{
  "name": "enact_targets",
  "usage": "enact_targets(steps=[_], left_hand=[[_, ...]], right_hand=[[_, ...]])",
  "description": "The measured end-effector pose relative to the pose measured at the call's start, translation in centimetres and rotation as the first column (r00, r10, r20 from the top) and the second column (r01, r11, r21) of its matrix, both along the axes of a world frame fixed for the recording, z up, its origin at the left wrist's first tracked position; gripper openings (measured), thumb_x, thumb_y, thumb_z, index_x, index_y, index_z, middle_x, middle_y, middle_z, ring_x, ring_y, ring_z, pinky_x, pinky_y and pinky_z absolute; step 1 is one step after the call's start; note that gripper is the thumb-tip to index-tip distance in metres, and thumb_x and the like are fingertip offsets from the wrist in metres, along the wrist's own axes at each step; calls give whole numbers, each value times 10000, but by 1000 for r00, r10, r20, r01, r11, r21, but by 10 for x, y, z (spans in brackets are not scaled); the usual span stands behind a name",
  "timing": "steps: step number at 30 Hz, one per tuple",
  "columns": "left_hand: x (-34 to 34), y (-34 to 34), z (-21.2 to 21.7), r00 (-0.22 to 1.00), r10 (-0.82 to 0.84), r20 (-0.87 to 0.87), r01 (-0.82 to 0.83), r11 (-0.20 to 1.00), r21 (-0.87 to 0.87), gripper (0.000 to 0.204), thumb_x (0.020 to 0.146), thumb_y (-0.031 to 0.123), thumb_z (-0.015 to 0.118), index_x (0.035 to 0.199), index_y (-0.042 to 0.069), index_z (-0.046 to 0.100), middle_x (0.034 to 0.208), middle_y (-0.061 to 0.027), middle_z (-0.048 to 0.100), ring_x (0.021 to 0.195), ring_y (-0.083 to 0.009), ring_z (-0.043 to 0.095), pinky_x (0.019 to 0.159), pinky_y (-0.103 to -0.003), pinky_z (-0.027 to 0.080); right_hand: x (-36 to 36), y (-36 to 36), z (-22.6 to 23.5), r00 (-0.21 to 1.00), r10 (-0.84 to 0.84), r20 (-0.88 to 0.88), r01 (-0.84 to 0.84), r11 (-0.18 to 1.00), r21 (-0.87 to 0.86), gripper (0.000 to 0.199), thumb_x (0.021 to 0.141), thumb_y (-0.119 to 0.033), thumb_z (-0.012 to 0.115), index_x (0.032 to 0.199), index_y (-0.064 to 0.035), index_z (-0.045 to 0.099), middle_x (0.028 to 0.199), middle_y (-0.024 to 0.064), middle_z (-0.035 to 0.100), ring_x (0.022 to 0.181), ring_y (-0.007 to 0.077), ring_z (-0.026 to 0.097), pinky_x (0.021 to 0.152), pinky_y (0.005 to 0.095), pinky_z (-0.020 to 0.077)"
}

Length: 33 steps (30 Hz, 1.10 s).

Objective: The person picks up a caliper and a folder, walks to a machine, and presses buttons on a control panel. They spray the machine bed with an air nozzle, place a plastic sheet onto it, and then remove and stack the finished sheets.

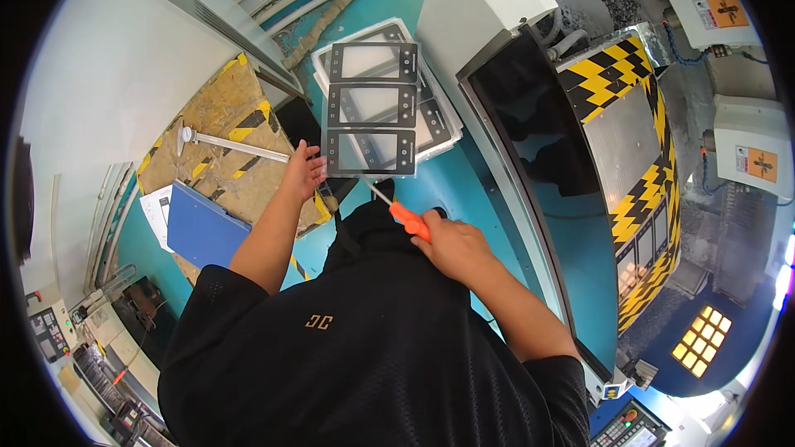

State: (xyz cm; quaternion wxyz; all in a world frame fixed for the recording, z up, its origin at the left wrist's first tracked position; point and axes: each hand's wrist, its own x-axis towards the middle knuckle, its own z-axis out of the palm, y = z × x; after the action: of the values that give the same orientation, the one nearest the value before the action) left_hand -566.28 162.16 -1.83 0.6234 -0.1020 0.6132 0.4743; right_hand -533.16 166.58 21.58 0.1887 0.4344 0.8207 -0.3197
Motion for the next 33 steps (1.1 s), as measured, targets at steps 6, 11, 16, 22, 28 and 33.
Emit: enact_targets(steps=[6,11,16,22,28,33], left_hand=[[0,2,-2,999,-41,-28,41,999,-19,614,965,625,432,1328,134,499,1078,-78,609,937,-211,539,871,-390,414],[1,4,-8,992,-89,-89,84,995,-61,640,959,599,464,1356,98,488,1176,-120,616,1006,-230,548,946,-409,382],[-4,15,-20,993,-104,-51,105,994,15,648,968,605,441,1390,113,467,1320,-152,552,1168,-292,515,1011,-430,374],[-32,62,-22,998,-24,-57,33,987,157,733,977,594,437,1476,65,351,1381,-183,508,1250,-320,482,1048,-451,361],[-44,97,-5,1000,26,-8,-24,978,205,740,991,609,379,1511,90,290,1471,-193,433,1324,-350,428,1115,-487,259],[-45,106,1,998,-34,-54,43,982,184,734,990,622,365,1512,110,296,1415,-179,490,1265,-332,475,1083,-486,288]], right_hand=[[6,-4,9,990,141,-14,-142,989,-38,358,905,-347,649,1036,-51,497,838,168,673,826,371,664,726,472,517],[45,-5,19,997,59,40,-60,998,14,340,904,-324,651,1041,-54,497,819,170,674,810,362,671,716,471,517],[73,10,33,963,-84,257,88,996,-4,388,911,-358,649,1128,-70,505,880,186,689,856,375,677,773,473,512],[49,46,21,912,-411,15,409,910,69,401,936,-372,608,1162,-62,492,886,227,682,854,431,664,752,497,514],[4,32,-18,981,-187,47,191,976,-104,407,930,-395,611,1138,-66,493,973,229,680,933,447,644,789,536,492],[-46,39,-38,993,-101,-60,92,986,-138,372,945,-378,589,1098,-54,488,931,215,688,885,431,655,777,518,497]])
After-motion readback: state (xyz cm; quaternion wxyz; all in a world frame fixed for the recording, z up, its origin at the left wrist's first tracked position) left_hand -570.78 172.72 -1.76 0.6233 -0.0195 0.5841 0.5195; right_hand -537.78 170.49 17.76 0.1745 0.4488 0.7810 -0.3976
